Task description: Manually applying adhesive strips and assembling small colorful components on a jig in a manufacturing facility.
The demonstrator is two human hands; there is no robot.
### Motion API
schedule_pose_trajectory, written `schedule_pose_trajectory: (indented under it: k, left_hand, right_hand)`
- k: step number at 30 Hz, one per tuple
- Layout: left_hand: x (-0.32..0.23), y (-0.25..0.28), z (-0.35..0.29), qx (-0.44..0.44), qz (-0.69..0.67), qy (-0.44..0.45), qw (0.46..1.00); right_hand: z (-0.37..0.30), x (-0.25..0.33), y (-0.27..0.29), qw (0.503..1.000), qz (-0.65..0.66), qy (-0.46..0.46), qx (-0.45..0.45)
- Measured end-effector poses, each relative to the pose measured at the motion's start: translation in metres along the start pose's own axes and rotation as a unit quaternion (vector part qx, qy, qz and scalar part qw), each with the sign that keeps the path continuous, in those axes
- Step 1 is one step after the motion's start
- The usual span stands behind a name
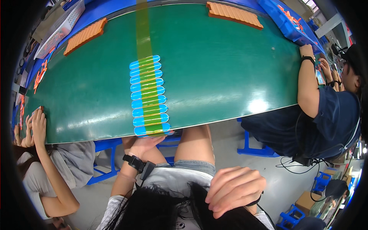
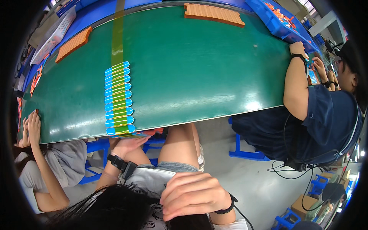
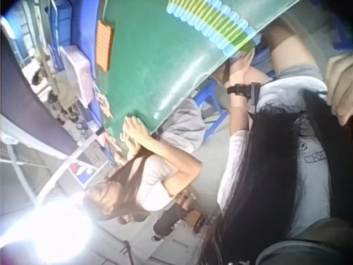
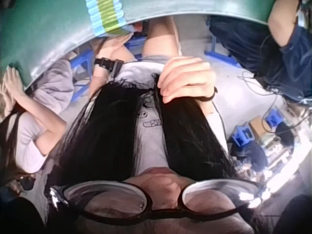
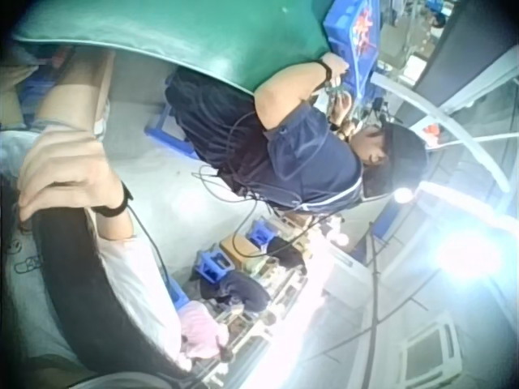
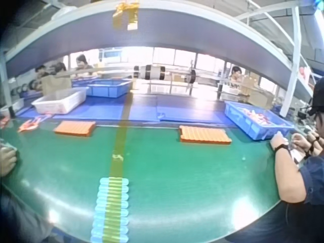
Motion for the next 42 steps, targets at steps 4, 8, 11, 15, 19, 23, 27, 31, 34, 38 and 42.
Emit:
schedule_pose_trajectory:
  k: [4,8,11,15,19,23,27,31,34,38,42]
  left_hand:
    - [0.005,-0.01,-0.031,-0.142,0.328,-0.026,0.934]
    - [-0.005,-0.05,-0.085,-0.113,0.555,-0.115,0.816]
    - [0.011,-0.105,-0.11,-0.013,0.784,-0.074,0.616]
    - [0.055,-0.221,-0.158,0.112,0.791,-0.003,0.602]
    - [0.044,-0.317,-0.167,0.008,0.864,-0.161,0.476]
    - [-0.026,-0.344,-0.105,-0.055,0.917,-0.28,0.28]
    - [-0.03,-0.349,-0.071,-0.034,0.943,-0.23,0.237]
    - [-0.041,-0.321,-0.052,0.031,0.797,-0.213,0.564]
    - [-0.026,-0.329,-0.072,0.125,0.743,-0.195,0.627]
    - [0.001,-0.341,-0.095,0.132,0.686,-0.215,0.683]
    - [-0.005,-0.352,-0.118,0.133,0.686,-0.371,0.611]
  right_hand:
    - [-0.004,-0.008,0.004,0.997,-0.034,-0.071,-0.012]
    - [-0.004,-0.016,0.012,0.978,-0.066,-0.196,-0.016]
    - [0.014,-0.026,0.023,0.941,-0.142,-0.306,0.012]
    - [0.071,-0.041,0.039,0.924,-0.177,-0.336,0.04]
    - [0.126,-0.052,0.057,0.839,-0.468,-0.268,0.07]
    - [0.175,-0.092,0.06,0.716,-0.585,-0.372,0.077]
    - [0.189,-0.13,0.081,0.721,-0.507,-0.438,0.176]
    - [0.175,-0.127,0.083,0.877,-0.192,-0.431,0.096]
    - [0.171,-0.102,0.075,0.907,-0.115,-0.397,0.085]
    - [0.167,-0.1,0.074,0.935,-0.058,-0.347,0.031]
    - [0.184,-0.084,0.045,0.953,-0.022,-0.302,0.035]
Point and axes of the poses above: each hand's wrist, its own z-axis towards the middle knuckle, its own y-axis out of the back of the hand, x = y × z, the point moved 5 cm from there along z, towards the middle knuckle, and after that the axes turned 8 degrees about x, right-handed, at the moved point
